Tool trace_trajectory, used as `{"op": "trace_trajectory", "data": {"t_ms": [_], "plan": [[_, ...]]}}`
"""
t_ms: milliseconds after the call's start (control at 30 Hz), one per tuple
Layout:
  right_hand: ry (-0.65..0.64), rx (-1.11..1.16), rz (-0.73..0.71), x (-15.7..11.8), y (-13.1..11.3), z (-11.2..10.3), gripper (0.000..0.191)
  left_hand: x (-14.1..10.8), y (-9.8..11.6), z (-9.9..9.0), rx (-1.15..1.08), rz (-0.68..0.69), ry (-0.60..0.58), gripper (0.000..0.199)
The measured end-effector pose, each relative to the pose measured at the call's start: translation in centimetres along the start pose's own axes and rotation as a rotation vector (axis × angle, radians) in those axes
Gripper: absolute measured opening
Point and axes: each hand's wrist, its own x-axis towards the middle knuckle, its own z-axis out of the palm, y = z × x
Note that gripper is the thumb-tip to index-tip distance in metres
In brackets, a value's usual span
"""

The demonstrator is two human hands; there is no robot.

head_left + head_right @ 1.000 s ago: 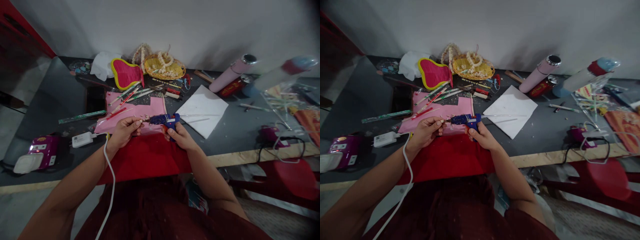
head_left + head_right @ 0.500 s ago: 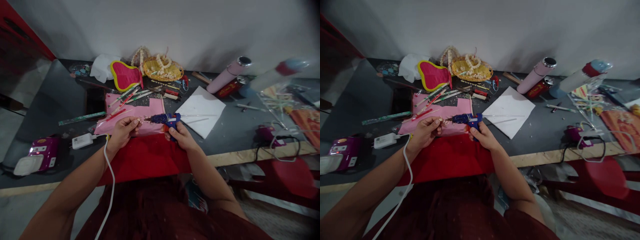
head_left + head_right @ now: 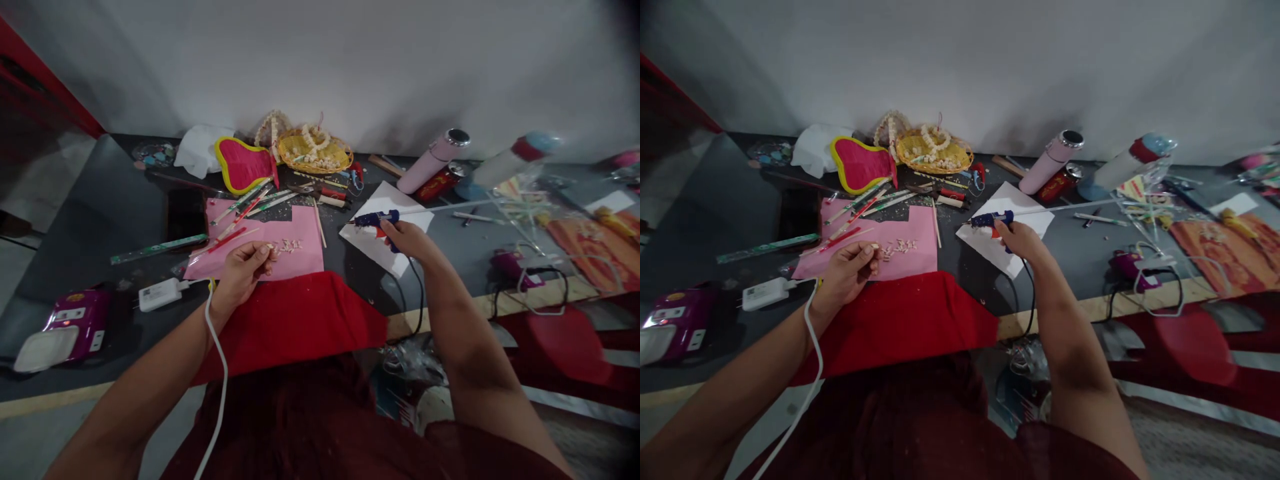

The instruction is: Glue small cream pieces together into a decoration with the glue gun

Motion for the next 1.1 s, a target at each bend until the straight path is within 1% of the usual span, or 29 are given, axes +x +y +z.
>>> {"op": "trace_trajectory", "data": {"t_ms": [67, 133, 167, 200, 233, 267, 333, 367, 433, 500, 567, 667, 767, 867, 967, 1033, 1100], "plan": [[0.059, -0.21, 0.031, 0.0, -0.4, -0.4, 0.056, 0.0, -0.1, 0.0, -0.007, 0.012, 0.004, 0.018], [0.188, -0.342, 0.023, -0.5, -1.5, -0.4, 0.05, 0.1, -0.1, -0.1, -0.008, 0.02, 0.01, 0.017], [0.258, -0.358, -0.022, -1.0, -2.3, -0.3, 0.045, 0.1, -0.1, 0.0, -0.007, 0.02, 0.013, 0.017], [0.314, -0.339, -0.096, -1.7, -3.4, 0.1, 0.038, 0.1, -0.1, 0.0, -0.007, 0.021, 0.018, 0.016], [0.347, -0.288, -0.213, -2.4, -4.6, 0.6, 0.032, 0.1, 0.0, 0.0, -0.008, 0.022, 0.023, 0.016], [0.335, -0.212, -0.343, -3.2, -6.0, 1.3, 0.026, 0.1, 0.0, 0.0, -0.011, 0.027, 0.031, 0.016], [0.21, -0.06, -0.56, -4.8, -9.0, 3.0, 0.02, 0.1, 0.2, 0.0, -0.021, 0.035, 0.05, 0.015], [0.136, -0.015, -0.637, -5.5, -10.5, 4.0, 0.019, 0.1, 0.2, 0.0, -0.026, 0.038, 0.06, 0.015], [0.037, 0.019, -0.742, -6.4, -12.8, 5.9, 0.022, 0.1, 0.3, 0.0, -0.033, 0.04, 0.077, 0.015], [0.009, -0.027, -0.761, -6.7, -14.2, 7.4, 0.024, 0.1, 0.3, -0.1, -0.034, 0.043, 0.086, 0.016], [0.042, -0.078, -0.714, -6.5, -14.7, 8.5, 0.025, 0.1, 0.2, -0.1, -0.031, 0.044, 0.083, 0.017], [0.087, -0.101, -0.65, -5.9, -14.4, 9.7, 0.025, 0.2, 0.0, -0.2, -0.05, 0.05, 0.061, 0.017], [0.077, -0.091, -0.655, -5.6, -13.9, 10.4, 0.023, 0.2, -0.1, -0.2, -0.062, 0.056, 0.046, 0.015], [0.075, -0.039, -0.675, -5.5, -13.5, 10.6, 0.022, 0.2, -0.1, -0.2, -0.041, 0.034, 0.025, 0.016], [0.082, 0.128, -0.723, -5.4, -13.5, 10.5, 0.022, 0.0, -0.1, -0.1, -0.032, -0.009, -0.014, 0.02], [0.086, 0.341, -0.764, -5.7, -13.7, 10.2, 0.02, -0.1, -0.1, -0.1, -0.032, -0.039, -0.037, 0.019], [0.063, 0.594, -0.793, -6.3, -14.1, 9.9, 0.016, -0.1, -0.1, -0.1, -0.019, -0.069, -0.069, 0.018]]}}
